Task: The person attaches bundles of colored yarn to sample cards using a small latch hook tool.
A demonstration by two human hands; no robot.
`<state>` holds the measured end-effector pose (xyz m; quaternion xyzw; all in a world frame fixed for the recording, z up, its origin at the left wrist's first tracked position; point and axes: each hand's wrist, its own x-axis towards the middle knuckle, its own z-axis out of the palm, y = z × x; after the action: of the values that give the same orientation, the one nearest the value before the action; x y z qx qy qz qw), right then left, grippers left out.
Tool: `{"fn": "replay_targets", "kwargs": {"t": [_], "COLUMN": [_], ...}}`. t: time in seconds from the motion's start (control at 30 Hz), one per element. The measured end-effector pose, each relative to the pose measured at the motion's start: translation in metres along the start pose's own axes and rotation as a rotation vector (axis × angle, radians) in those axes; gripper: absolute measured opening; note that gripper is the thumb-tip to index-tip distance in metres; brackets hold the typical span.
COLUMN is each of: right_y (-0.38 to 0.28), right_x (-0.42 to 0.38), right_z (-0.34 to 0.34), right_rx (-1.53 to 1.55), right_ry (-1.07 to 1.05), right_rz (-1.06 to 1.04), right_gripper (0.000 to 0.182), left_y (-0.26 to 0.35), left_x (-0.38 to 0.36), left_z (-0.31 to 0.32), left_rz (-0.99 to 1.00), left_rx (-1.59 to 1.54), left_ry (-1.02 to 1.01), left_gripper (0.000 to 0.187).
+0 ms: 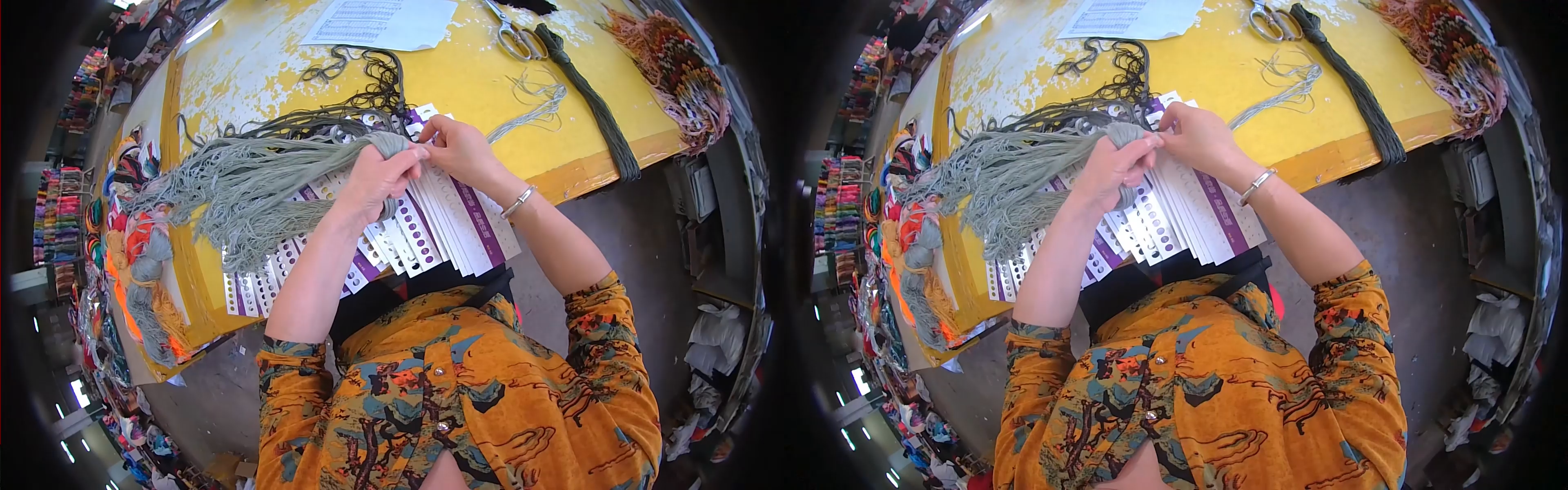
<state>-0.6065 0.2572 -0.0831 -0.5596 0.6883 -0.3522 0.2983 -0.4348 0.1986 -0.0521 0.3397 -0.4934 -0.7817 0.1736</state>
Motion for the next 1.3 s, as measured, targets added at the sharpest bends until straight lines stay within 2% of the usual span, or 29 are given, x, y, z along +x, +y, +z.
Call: {"fn": "replay_targets", "kwargs": {"t": [0.07,0.1,0.17,0.23,0.27,0.3,0.37,0.43,0.5,0.53,0.6,0.63,0.7,0.73,0.8,0.87,1.0,1.07,1.13,1.2,1.23,1.3], "right_y": [0.001,0.004,0.013,0.002,0.002,0.002,0.002,0.002,0.001,0.0,-0.003,-0.004,-0.005,-0.005,-0.005,-0.006,-0.004,-0.004,-0.009,-0.012,-0.012,-0.013], "right_x": [0.003,0.006,0.01,0.007,0.006,0.006,0.005,0.004,0.004,0.006,0.009,0.009,0.009,0.009,0.009,0.012,0.017,0.018,0.016,0.016,0.017,0.017], "right_z": [0.001,0.002,0.003,-0.008,-0.01,-0.012,-0.018,-0.02,-0.018,-0.017,-0.018,-0.019,-0.024,-0.024,-0.026,-0.027,-0.027,-0.026,-0.025,-0.025,-0.023,-0.019], "right_rx": [-0.033,-0.034,0.249,0.224,0.36,0.496,0.537,0.579,0.565,0.564,0.475,0.474,0.534,0.513,0.49,0.468,0.429,0.436,0.425,0.407,0.376,0.382], "right_ry": [-0.021,-0.022,-0.01,-0.067,-0.113,-0.158,-0.2,-0.243,-0.245,-0.248,-0.192,-0.192,-0.237,-0.249,-0.257,-0.274,-0.27,-0.271,-0.265,-0.249,-0.239,-0.219], "right_rz": [0.073,0.072,0.107,0.138,0.141,0.143,0.137,0.134,0.146,0.144,0.226,0.229,0.306,0.301,0.316,0.328,0.375,0.371,0.358,0.371,0.362,0.36], "right_gripper": [0.038,0.038,0.045,0.045,0.036,0.029,0.029,0.029,0.031,0.031,0.034,0.034,0.039,0.038,0.036,0.035,0.037,0.036,0.036,0.036,0.035,0.035], "left_y": [-0.002,0.0,0.0,-0.001,-0.004,-0.003,-0.001,-0.004,-0.009,-0.01,-0.01,-0.001,0.005,0.01,0.028,0.046,0.105,0.138,0.17,0.189,0.202,0.224], "left_x": [0.003,0.004,0.006,0.009,0.014,0.014,0.012,0.021,0.026,0.029,0.032,0.026,0.026,0.015,-0.006,-0.033,-0.078,-0.09,-0.1,-0.115,-0.125,-0.156], "left_z": [-0.004,-0.004,0.0,0.008,0.008,0.012,0.017,0.01,0.007,0.007,0.011,0.006,-0.005,-0.008,-0.031,-0.067,-0.168,-0.227,-0.278,-0.339,-0.347,-0.352], "left_rz": [-0.038,-0.076,-0.052,0.082,0.144,0.146,0.174,0.183,0.378,0.379,0.184,-0.077,-0.295,-0.246,-0.188,-0.146,0.095,0.221,0.43,0.436,0.415,0.523], "left_rx": [-0.007,-0.014,0.014,0.305,0.444,0.442,0.722,0.808,1.051,1.05,0.436,-0.088,-0.652,-0.695,-0.585,-0.543,-0.5,-0.477,-0.494,-0.59,-0.516,-0.437], "left_ry": [0.043,0.083,0.141,0.205,0.215,0.214,0.224,0.171,0.255,0.259,0.195,0.077,0.023,0.021,-0.062,-0.026,0.086,0.17,0.383,0.348,0.403,0.546], "left_gripper": [0.014,0.015,0.019,0.024,0.025,0.025,0.021,0.018,0.018,0.018,0.015,0.012,0.017,0.009,0.014,0.019,0.026,0.027,0.023,0.022,0.023,0.025]}}
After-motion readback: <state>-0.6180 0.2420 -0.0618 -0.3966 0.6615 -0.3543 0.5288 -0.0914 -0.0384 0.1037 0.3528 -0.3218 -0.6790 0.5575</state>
